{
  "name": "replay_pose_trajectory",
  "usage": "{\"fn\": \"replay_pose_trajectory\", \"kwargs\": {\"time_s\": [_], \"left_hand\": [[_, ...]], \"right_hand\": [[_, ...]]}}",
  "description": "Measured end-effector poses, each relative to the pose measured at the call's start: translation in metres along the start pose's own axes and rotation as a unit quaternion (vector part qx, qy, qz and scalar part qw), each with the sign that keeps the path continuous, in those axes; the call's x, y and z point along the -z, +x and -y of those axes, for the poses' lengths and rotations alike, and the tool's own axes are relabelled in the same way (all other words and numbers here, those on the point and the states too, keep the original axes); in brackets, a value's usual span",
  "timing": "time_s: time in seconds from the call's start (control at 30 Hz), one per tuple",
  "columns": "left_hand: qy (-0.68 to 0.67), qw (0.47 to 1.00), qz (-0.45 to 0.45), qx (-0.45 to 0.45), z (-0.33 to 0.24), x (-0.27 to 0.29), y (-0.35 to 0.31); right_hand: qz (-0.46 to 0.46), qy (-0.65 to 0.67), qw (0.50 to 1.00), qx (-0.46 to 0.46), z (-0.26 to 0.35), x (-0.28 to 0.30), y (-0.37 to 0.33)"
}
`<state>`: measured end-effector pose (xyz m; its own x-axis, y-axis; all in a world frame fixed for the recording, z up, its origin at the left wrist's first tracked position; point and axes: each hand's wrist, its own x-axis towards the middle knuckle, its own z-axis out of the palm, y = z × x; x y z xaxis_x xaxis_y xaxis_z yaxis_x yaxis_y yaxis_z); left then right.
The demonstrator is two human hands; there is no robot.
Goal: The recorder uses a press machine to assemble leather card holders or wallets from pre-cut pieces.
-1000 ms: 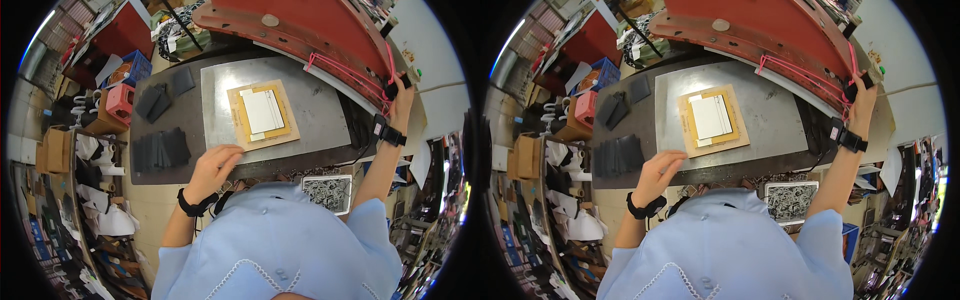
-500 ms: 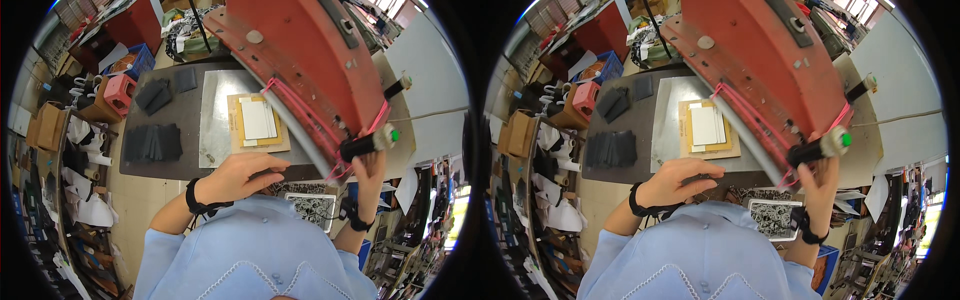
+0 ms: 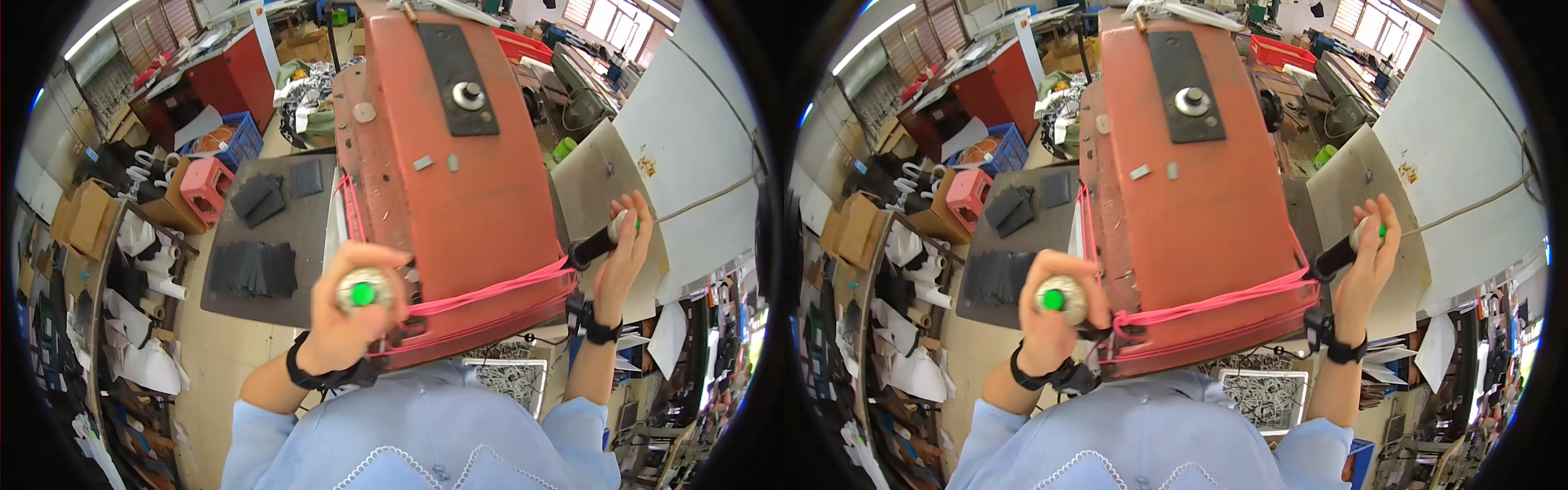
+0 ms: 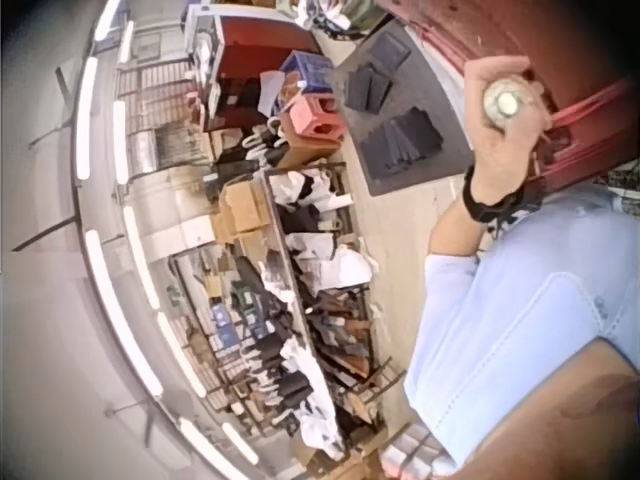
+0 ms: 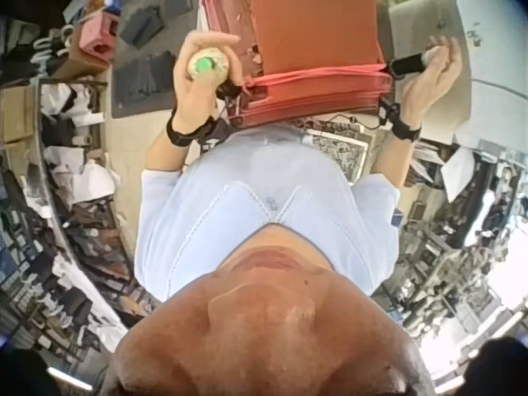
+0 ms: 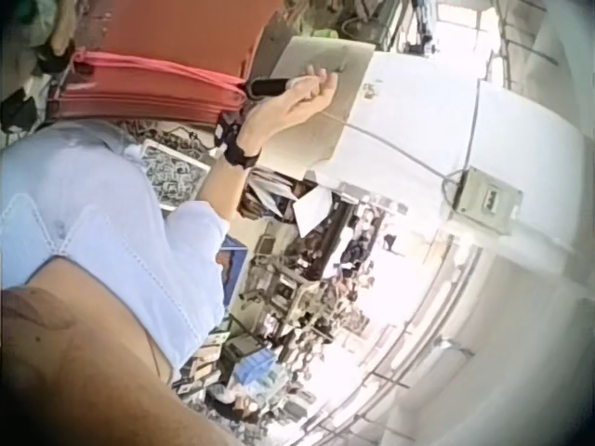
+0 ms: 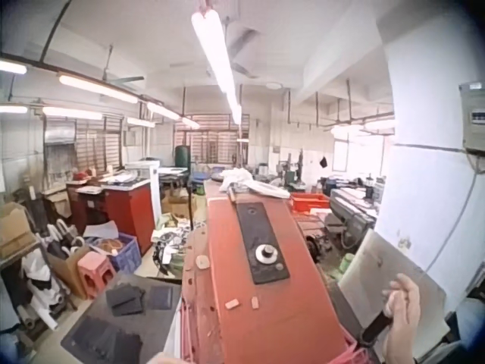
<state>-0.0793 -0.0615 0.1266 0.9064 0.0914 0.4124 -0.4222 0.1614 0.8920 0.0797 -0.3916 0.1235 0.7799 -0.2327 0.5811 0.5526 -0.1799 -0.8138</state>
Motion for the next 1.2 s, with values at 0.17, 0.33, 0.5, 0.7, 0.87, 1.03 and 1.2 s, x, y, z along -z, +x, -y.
{"fn": "replay_pose_trajectory", "kwargs": {"time_s": [0.17, 0.33, 0.5, 0.7, 0.87, 1.03, 1.2], "left_hand": [[-0.022, 0.997, -0.078, -0.018, -0.015, 0.034, -0.006], [0.013, 0.993, -0.115, 0.017, -0.024, 0.046, -0.007], [-0.012, 0.996, -0.086, 0.006, -0.012, 0.061, -0.01], [-0.027, 0.997, -0.071, 0.006, 0.01, 0.065, -0.018], [-0.014, 0.997, -0.069, 0.006, 0.013, 0.066, -0.02], [-0.005, 0.992, -0.125, -0.004, 0.008, 0.054, -0.021], [-0.007, 0.994, -0.107, -0.023, 0.001, 0.043, -0.016]], "right_hand": [[0.016, 0.143, 0.99, -0.011, 0.034, -0.02, -0.034], [0.134, 0.209, 0.961, -0.122, 0.039, -0.011, -0.025], [0.147, 0.27, 0.938, -0.161, 0.032, -0.014, -0.024], [0.124, 0.241, 0.948, -0.165, 0.014, -0.016, -0.037], [0.143, 0.225, 0.952, -0.149, 0.008, -0.012, -0.039], [0.164, 0.241, 0.951, -0.104, 0.004, -0.01, -0.039], [0.202, 0.24, 0.946, -0.083, -0.001, -0.004, -0.021]]}}
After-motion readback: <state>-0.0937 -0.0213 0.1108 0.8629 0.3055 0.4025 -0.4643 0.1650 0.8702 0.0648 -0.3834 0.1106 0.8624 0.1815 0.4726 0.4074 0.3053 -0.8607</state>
